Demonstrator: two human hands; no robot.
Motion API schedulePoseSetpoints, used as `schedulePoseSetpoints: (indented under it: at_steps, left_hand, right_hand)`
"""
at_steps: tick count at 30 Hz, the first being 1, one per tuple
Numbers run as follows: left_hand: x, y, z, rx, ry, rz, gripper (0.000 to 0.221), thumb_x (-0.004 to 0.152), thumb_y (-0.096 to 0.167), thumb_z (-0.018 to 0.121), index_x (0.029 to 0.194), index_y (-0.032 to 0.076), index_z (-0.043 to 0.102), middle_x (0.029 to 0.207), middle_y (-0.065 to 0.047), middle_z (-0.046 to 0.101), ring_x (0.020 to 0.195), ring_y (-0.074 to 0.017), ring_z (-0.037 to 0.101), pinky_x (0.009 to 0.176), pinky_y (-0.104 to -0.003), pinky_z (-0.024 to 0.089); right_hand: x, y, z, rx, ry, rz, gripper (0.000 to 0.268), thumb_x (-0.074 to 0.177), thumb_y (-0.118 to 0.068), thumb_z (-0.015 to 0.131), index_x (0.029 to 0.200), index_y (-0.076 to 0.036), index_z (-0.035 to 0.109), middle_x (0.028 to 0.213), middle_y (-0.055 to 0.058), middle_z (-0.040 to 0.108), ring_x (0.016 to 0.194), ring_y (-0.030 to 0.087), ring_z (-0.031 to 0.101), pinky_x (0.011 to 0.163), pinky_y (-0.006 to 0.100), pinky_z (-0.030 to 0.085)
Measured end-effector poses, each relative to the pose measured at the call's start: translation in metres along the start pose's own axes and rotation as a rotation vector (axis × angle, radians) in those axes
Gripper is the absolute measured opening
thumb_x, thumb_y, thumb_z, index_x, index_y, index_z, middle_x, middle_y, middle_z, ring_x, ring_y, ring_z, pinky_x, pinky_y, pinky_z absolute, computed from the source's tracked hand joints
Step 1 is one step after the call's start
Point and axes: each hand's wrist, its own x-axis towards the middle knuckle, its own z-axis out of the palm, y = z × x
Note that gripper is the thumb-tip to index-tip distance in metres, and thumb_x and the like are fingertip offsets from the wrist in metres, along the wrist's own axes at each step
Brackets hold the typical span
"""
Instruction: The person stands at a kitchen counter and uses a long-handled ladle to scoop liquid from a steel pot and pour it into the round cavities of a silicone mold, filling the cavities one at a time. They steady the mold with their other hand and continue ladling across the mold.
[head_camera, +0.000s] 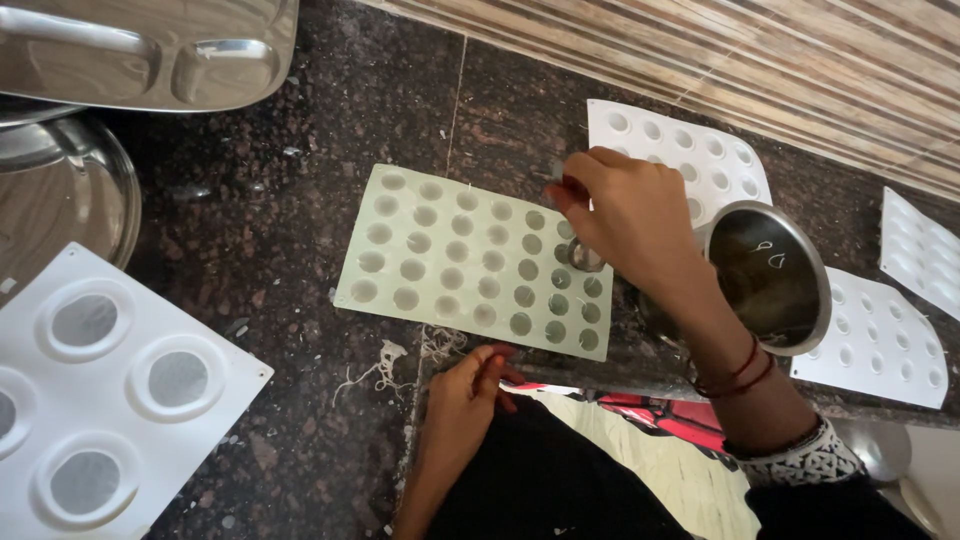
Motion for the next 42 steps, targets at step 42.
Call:
schedulePoseSetpoints:
  at_steps: [42]
  left_hand:
    - [0.009,-0.043,-0.001,0.027,0.064,-0.015,0.031,0.101,0.021,0.054,0.121,0.004,0.07,0.089,-0.009,0.082,0.058,-0.013,0.069,0.056,-0.026,0.053]
  right_hand:
    - [-0.146,0.13,-0.075,0.099,0.37,0.496,0.012,0.099,-0.009,0.083,0.105,-0.001,0.076,0.101,0.01,0.078,0.088,0.018,0.077,0.079,0.03,0.061]
